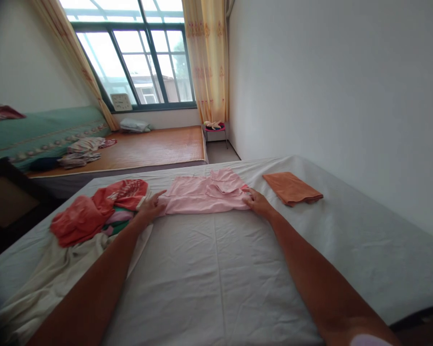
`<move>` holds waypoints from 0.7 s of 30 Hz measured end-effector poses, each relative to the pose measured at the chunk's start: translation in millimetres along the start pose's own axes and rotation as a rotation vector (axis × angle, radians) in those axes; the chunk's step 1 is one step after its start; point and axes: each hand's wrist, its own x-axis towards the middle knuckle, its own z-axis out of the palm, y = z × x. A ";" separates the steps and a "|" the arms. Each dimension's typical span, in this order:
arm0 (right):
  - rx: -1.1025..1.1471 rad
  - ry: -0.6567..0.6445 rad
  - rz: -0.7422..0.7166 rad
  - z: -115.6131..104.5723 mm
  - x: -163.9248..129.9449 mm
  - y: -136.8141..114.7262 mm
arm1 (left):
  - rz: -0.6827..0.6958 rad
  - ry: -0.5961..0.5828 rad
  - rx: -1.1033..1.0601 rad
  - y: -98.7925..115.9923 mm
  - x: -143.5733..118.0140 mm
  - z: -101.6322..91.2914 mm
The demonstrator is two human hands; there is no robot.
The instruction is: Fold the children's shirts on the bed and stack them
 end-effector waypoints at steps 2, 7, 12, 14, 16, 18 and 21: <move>-0.025 -0.011 -0.048 -4.7 -1.4 -5.7 | 0.024 0.005 0.084 4.2 1.0 -0.5; -0.124 -0.352 0.054 -32.7 -8.6 -3.3 | -0.069 -0.213 0.164 9.5 -2.4 -13.5; -0.414 -0.393 0.110 -48.1 -10.9 -1.2 | -0.097 -0.594 0.343 8.0 0.3 -34.9; -0.587 -0.208 0.027 -42.4 -5.9 -5.0 | -0.079 -0.617 0.466 6.9 3.9 -37.6; -0.691 -0.062 -0.138 -28.1 -1.2 -7.7 | -0.056 -0.608 0.545 5.6 6.6 -36.1; -0.748 -0.028 -0.302 -7.9 1.2 -7.8 | -0.045 -0.603 0.584 4.2 7.6 -32.9; -0.837 -0.016 -0.356 19.3 2.8 -5.9 | -0.037 -0.621 0.619 2.5 7.1 -31.1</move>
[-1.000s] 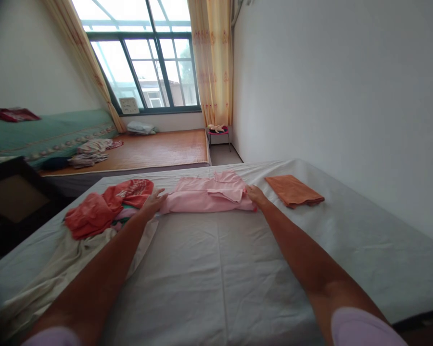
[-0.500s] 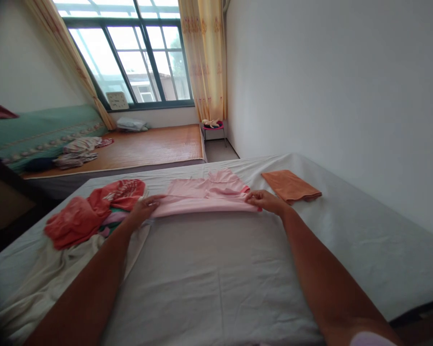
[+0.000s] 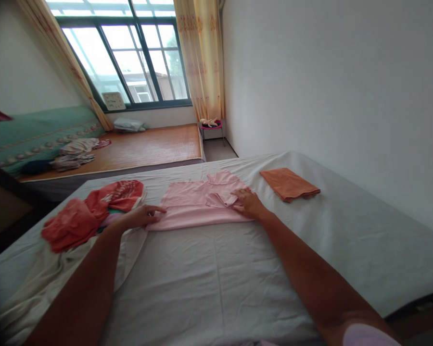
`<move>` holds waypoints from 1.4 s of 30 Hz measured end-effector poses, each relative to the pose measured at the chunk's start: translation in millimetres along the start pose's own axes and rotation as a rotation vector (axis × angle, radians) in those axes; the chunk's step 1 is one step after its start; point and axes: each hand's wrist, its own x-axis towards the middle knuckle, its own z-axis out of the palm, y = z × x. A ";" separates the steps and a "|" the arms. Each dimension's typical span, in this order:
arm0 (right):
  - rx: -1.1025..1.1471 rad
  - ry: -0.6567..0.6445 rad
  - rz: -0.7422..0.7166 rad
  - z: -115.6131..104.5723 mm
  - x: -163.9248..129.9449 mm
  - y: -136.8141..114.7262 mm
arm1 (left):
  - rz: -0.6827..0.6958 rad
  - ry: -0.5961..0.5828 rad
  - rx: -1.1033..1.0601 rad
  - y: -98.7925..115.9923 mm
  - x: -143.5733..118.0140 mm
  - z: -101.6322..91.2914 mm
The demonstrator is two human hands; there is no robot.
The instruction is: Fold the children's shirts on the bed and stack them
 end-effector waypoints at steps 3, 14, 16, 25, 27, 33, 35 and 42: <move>-0.045 0.064 0.229 6.1 7.7 -7.5 | -0.002 0.005 0.072 1.1 -1.9 -2.1; -0.057 -0.057 -0.095 24.5 -0.2 -33.2 | 0.225 0.450 0.325 80.8 26.5 60.8; -0.107 -0.172 -0.019 30.6 -4.5 -30.4 | 0.193 0.342 0.365 83.7 29.5 75.6; -0.196 -0.283 0.334 23.2 -7.5 7.4 | -0.165 0.285 0.443 46.0 26.9 65.0; -0.185 -0.287 0.365 21.0 -8.5 9.3 | -0.238 0.301 0.438 32.2 25.3 58.2; -0.165 -0.322 0.351 -2.6 17.8 13.6 | -0.252 0.288 0.475 0.3 33.3 19.2; -0.160 -0.310 0.347 -13.8 40.4 20.9 | -0.203 0.276 0.474 -0.4 46.5 2.7; -0.102 -0.178 0.387 -4.1 110.2 45.6 | -0.121 0.307 0.444 9.4 110.9 -19.3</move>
